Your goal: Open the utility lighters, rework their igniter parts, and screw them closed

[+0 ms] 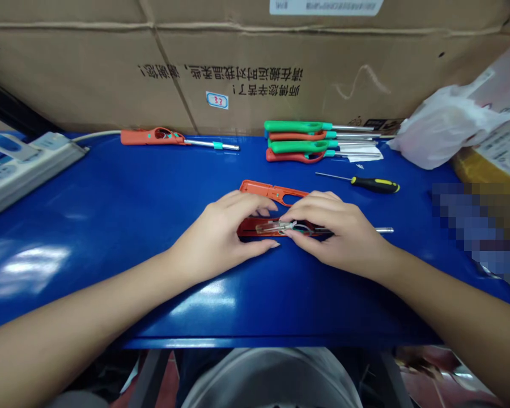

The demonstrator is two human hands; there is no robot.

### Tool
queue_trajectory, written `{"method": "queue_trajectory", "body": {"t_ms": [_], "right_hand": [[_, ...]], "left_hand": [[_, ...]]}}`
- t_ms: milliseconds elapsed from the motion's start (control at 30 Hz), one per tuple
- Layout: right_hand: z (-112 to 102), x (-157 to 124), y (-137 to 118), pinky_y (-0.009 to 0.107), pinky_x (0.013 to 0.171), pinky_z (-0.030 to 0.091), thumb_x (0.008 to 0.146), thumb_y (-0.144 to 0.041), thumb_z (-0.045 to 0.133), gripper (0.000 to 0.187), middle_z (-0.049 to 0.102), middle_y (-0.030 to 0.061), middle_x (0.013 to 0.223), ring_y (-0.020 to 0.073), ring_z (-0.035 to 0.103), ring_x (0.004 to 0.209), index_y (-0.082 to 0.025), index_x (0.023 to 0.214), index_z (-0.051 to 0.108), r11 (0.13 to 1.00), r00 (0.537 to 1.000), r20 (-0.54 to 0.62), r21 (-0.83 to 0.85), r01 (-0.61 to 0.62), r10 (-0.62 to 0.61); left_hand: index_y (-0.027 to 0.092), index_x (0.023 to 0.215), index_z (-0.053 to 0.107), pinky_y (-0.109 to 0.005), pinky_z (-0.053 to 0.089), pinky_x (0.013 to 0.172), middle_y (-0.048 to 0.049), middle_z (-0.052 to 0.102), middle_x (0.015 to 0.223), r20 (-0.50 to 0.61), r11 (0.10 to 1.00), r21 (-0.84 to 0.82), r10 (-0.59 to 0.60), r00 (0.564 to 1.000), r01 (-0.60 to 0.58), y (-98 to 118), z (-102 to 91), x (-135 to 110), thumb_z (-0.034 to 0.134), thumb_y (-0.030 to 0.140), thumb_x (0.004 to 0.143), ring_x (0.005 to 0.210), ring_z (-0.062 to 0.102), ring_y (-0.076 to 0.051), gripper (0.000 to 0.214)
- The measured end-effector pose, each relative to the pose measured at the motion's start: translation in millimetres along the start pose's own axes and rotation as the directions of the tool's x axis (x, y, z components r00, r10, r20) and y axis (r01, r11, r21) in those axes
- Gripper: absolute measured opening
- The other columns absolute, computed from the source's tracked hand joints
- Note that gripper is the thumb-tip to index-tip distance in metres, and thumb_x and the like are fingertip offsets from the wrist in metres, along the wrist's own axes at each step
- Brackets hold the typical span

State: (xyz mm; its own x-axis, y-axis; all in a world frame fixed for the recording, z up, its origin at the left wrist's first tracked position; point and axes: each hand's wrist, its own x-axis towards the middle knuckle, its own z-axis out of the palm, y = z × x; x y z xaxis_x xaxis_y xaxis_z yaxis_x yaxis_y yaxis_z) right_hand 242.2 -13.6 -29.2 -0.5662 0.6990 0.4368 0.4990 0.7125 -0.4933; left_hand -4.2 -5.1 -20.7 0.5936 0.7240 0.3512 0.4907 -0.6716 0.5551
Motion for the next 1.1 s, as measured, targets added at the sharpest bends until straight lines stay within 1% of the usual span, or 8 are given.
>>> {"method": "queue_trajectory", "body": {"t_ms": [100, 233, 367, 600, 733, 833, 1000, 1100], "right_hand": [[-1.6, 0.8, 2.0, 0.038, 0.090, 0.050, 0.091, -0.014, 0.070, 0.012, 0.079, 0.0020, 0.100, 0.0191, 0.071, 0.095, -0.022, 0.101, 0.073, 0.998, 0.998, -0.034, 0.030, -0.050, 0.051], [-1.9, 2.9, 1.5, 0.035, 0.085, 0.053, 0.088, -0.014, 0.073, 0.014, 0.079, 0.0026, 0.098, 0.0187, 0.070, 0.092, -0.022, 0.099, 0.075, 0.983, 0.991, -0.029, 0.133, -0.124, 0.128], [-1.4, 3.9, 0.9, 0.037, 0.087, 0.051, 0.089, -0.016, 0.072, 0.012, 0.079, 0.0023, 0.097, 0.0192, 0.069, 0.094, -0.022, 0.099, 0.074, 0.984, 0.994, 0.022, 0.136, -0.111, 0.109], [-0.8, 1.5, -2.2, 0.044, 0.094, 0.042, 0.091, -0.021, 0.070, 0.008, 0.073, 0.0027, 0.099, 0.0211, 0.064, 0.099, -0.023, 0.098, 0.074, 0.997, 0.989, 0.129, -0.008, -0.071, 0.071], [0.6, 1.5, -4.4, 0.043, 0.095, 0.042, 0.090, -0.018, 0.071, 0.013, 0.071, 0.0030, 0.099, 0.0209, 0.063, 0.102, -0.023, 0.101, 0.075, 0.997, 0.988, 0.133, -0.011, -0.077, 0.078], [0.6, 2.0, -4.2, 0.042, 0.095, 0.042, 0.090, -0.017, 0.071, 0.011, 0.072, 0.0027, 0.097, 0.0204, 0.064, 0.100, -0.022, 0.098, 0.075, 0.997, 0.990, 0.118, 0.010, -0.074, 0.072], [0.6, 2.6, -1.7, 0.041, 0.094, 0.044, 0.090, -0.017, 0.073, 0.009, 0.073, 0.0023, 0.097, 0.0192, 0.066, 0.097, -0.023, 0.096, 0.076, 0.993, 0.992, 0.109, 0.091, -0.080, 0.070], [1.8, 2.3, -0.7, 0.041, 0.095, 0.043, 0.090, -0.019, 0.074, 0.010, 0.072, 0.0029, 0.097, 0.0201, 0.065, 0.099, -0.023, 0.098, 0.077, 0.995, 0.990, 0.128, 0.070, -0.073, 0.063]], "left_hand": [[0.017, 0.119, 0.064, -0.039, 0.055, 0.097, -0.0072, 0.073, 0.121, 0.043, 0.994, 0.105, -0.024, 0.999, 0.020, -4.1, -1.6, 0.3, 0.084, 0.024, 0.080, 0.111, 0.067, -0.026, 0.045], [0.018, 0.117, 0.065, -0.034, 0.054, 0.093, -0.0048, 0.074, 0.116, 0.096, 0.999, 0.029, -0.027, 0.995, 0.025, -6.0, 1.2, -0.8, 0.076, 0.017, 0.086, 0.106, 0.068, -0.022, 0.033], [0.018, 0.114, 0.066, -0.030, 0.053, 0.088, -0.0033, 0.074, 0.109, 0.107, 1.000, -0.024, -0.003, 0.994, 0.005, -2.7, 7.7, -2.4, 0.075, 0.016, 0.089, 0.100, 0.067, -0.019, 0.027], [0.019, 0.114, 0.065, -0.031, 0.051, 0.087, -0.0015, 0.074, 0.110, 0.097, 0.999, -0.041, 0.018, 0.995, -0.014, 1.0, 13.1, -2.6, 0.076, 0.022, 0.091, 0.096, 0.065, -0.018, 0.026], [0.019, 0.117, 0.063, -0.033, 0.052, 0.089, -0.0017, 0.074, 0.112, 0.105, 0.999, -0.037, 0.037, 0.994, -0.033, 4.2, 11.1, -2.4, 0.073, 0.016, 0.087, 0.098, 0.066, -0.019, 0.031], [0.019, 0.119, 0.062, -0.033, 0.053, 0.091, -0.0020, 0.074, 0.115, 0.109, 0.999, -0.042, 0.037, 0.993, -0.032, 5.1, 10.4, -3.4, 0.070, 0.013, 0.084, 0.100, 0.066, -0.019, 0.036], [0.020, 0.120, 0.063, -0.031, 0.053, 0.090, -0.0013, 0.074, 0.115, 0.106, 0.998, -0.056, 0.041, 0.994, -0.036, 1.9, 11.9, -5.3, 0.068, 0.014, 0.087, 0.100, 0.065, -0.019, 0.034], [0.020, 0.119, 0.064, -0.032, 0.053, 0.089, -0.0013, 0.075, 0.114, 0.110, 0.998, -0.060, 0.040, 0.993, -0.034, 1.3, 12.4, -5.1, 0.068, 0.016, 0.088, 0.099, 0.065, -0.019, 0.031]]}}
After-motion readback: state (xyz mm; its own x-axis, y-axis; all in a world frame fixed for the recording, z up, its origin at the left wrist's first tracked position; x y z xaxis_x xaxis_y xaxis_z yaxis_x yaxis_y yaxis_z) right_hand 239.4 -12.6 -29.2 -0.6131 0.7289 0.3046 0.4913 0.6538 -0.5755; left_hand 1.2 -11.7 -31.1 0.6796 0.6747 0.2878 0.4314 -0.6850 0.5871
